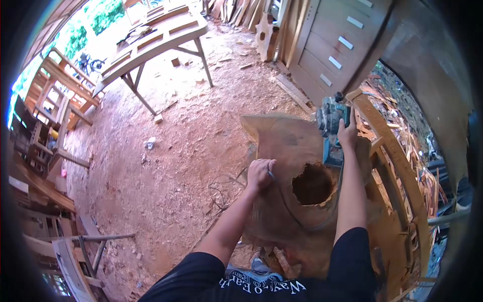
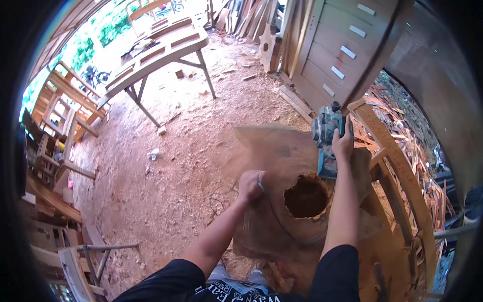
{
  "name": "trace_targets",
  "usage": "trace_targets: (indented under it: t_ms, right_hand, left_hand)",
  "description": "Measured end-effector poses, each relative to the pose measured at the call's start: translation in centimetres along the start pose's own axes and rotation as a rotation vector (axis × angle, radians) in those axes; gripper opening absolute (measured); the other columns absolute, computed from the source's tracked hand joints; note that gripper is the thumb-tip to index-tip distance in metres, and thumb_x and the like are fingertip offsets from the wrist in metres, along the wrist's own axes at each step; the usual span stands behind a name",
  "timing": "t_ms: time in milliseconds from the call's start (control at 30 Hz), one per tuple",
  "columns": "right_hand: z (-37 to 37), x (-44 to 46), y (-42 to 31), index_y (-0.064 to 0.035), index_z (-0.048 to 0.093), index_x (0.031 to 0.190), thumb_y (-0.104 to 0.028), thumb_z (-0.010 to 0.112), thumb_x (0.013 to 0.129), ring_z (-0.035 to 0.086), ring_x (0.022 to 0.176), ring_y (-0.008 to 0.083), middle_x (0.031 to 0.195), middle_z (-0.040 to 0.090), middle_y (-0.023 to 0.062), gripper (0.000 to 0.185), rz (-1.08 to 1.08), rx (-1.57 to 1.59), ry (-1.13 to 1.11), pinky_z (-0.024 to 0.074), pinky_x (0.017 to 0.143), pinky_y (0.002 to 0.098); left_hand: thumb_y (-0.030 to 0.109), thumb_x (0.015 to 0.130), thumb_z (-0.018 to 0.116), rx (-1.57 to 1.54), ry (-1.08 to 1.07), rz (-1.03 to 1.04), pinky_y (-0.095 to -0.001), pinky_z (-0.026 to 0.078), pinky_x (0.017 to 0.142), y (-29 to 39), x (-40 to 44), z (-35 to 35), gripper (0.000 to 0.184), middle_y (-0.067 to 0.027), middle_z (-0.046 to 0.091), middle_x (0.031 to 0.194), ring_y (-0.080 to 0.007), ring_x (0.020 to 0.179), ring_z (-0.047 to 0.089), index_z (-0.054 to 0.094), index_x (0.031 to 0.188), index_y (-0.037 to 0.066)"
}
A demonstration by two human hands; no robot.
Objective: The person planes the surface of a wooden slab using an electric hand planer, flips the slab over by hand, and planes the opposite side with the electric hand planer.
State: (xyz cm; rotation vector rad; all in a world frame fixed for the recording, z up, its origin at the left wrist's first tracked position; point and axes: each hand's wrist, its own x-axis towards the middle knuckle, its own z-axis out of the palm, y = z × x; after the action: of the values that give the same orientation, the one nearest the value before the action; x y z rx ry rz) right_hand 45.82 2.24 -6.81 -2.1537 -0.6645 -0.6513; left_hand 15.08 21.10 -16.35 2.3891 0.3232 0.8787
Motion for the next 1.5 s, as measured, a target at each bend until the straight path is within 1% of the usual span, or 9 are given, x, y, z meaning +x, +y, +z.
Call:
trace_targets:
  t_ms: [100,267,500,600,900,1033,1167,1233,1500]
  right_hand:
    - [-4.3,-4.2,-2.0,-0.0202,0.031,0.157,-0.014,0.06,0.092,0.046,0.137,0.0389,0.15,0.046,0.0226,0.071,0.2,0.052,-0.163,0.0415,0.111,0.0426]
    - [-16.1,-16.3,-7.0,-0.0126,0.032,0.156,-0.011,0.059,0.094,0.043,0.14,0.0391,0.153,0.043,0.0228,0.067,0.219,0.053,-0.205,0.0375,0.114,0.0427]
    - [-29.1,-33.9,-13.9,0.005,0.034,0.151,-0.013,0.061,0.095,0.045,0.139,0.0402,0.149,0.045,0.028,0.065,0.457,-0.015,-0.132,0.0365,0.114,0.043]
    - [-30.3,-35.5,-14.6,0.0034,0.035,0.152,-0.012,0.062,0.095,0.045,0.138,0.0404,0.149,0.045,0.0288,0.065,0.555,-0.064,-0.138,0.0368,0.113,0.0434]
    - [-21.2,-19.4,-5.9,-0.0029,0.035,0.153,-0.016,0.06,0.096,0.044,0.14,0.0395,0.15,0.045,0.0257,0.064,0.313,0.041,-0.224,0.0361,0.114,0.0413]
    - [-13.9,-10.5,-4.0,-0.014,0.035,0.155,-0.021,0.06,0.097,0.053,0.132,0.0367,0.143,0.053,0.0231,0.063,0.093,-0.028,-0.137,0.0435,0.108,0.0402]
    - [-4.0,-1.6,0.3,-0.0266,0.036,0.155,-0.026,0.064,0.093,0.058,0.123,0.0401,0.139,0.058,0.02,0.068,0.217,0.01,-0.12,0.0497,0.098,0.045]
    - [-0.2,2.1,2.1,-0.0342,0.034,0.154,-0.034,0.064,0.092,0.063,0.111,0.0435,0.122,0.066,0.0231,0.069,0.174,-0.018,-0.08,0.0517,0.093,0.0486]
    - [-6.6,-6.5,-0.5,-0.0281,0.028,0.158,-0.026,0.06,0.095,0.06,0.117,0.0457,0.131,0.06,0.0272,0.07,0.217,0.136,-0.17,0.0499,0.097,0.049]
  left_hand:
    - [0.026,0.1,0.052,-0.075,0.061,0.015,-0.0467,0.048,0.072,-1.2,-0.5,1.0,0.031,-0.013,0.068,0.076,-0.0351,0.078,0.065,0.065,0.077,0.009]
    - [0.027,0.1,0.05,-0.056,0.008,-0.047,-0.0502,0.048,0.073,-0.7,-0.3,0.3,0.036,-0.0186,0.066,0.077,-0.041,0.08,0.064,0.062,0.075,0.005]
    - [0.019,0.1,0.051,-0.05,0.216,0.152,-0.0469,0.048,0.075,-2.4,-1.5,1.4,0.026,-0.0142,0.071,0.086,-0.036,0.084,0.066,0.069,0.088,0.004]
    - [0.021,0.1,0.05,0.052,-0.024,0.046,-0.0448,0.047,0.076,-1.7,-1.3,1.1,0.026,-0.0147,0.069,0.086,-0.0358,0.085,0.065,0.068,0.092,0.004]
    - [0.024,0.1,0.05,0.057,-0.038,0.009,-0.0441,0.045,0.077,-0.5,-0.9,0.6,0.027,-0.012,0.07,0.087,-0.0332,0.084,0.064,0.068,0.087,0.007]
    - [0.02,0.099,0.052,0.065,-0.005,0.071,-0.0441,0.047,0.076,0.3,-0.7,0.0,0.024,-0.0133,0.071,0.089,-0.034,0.084,0.065,0.068,0.09,0.005]
    - [0.023,0.099,0.051,0.058,0.091,0.083,-0.0448,0.046,0.074,-0.3,-0.5,0.6,0.026,-0.0115,0.071,0.086,-0.0337,0.081,0.065,0.068,0.087,0.008]
    - [0.023,0.099,0.051,0.05,0.125,0.065,-0.0454,0.047,0.073,-0.4,-1.4,1.2,0.026,-0.0123,0.071,0.085,-0.0343,0.08,0.065,0.068,0.087,0.007]
    - [0.024,0.102,0.048,0.079,-0.032,-0.058,-0.0466,0.049,0.075,-1.5,-0.6,0.5,0.031,-0.0162,0.07,0.084,-0.0373,0.081,0.065,0.069,0.09,0.005]
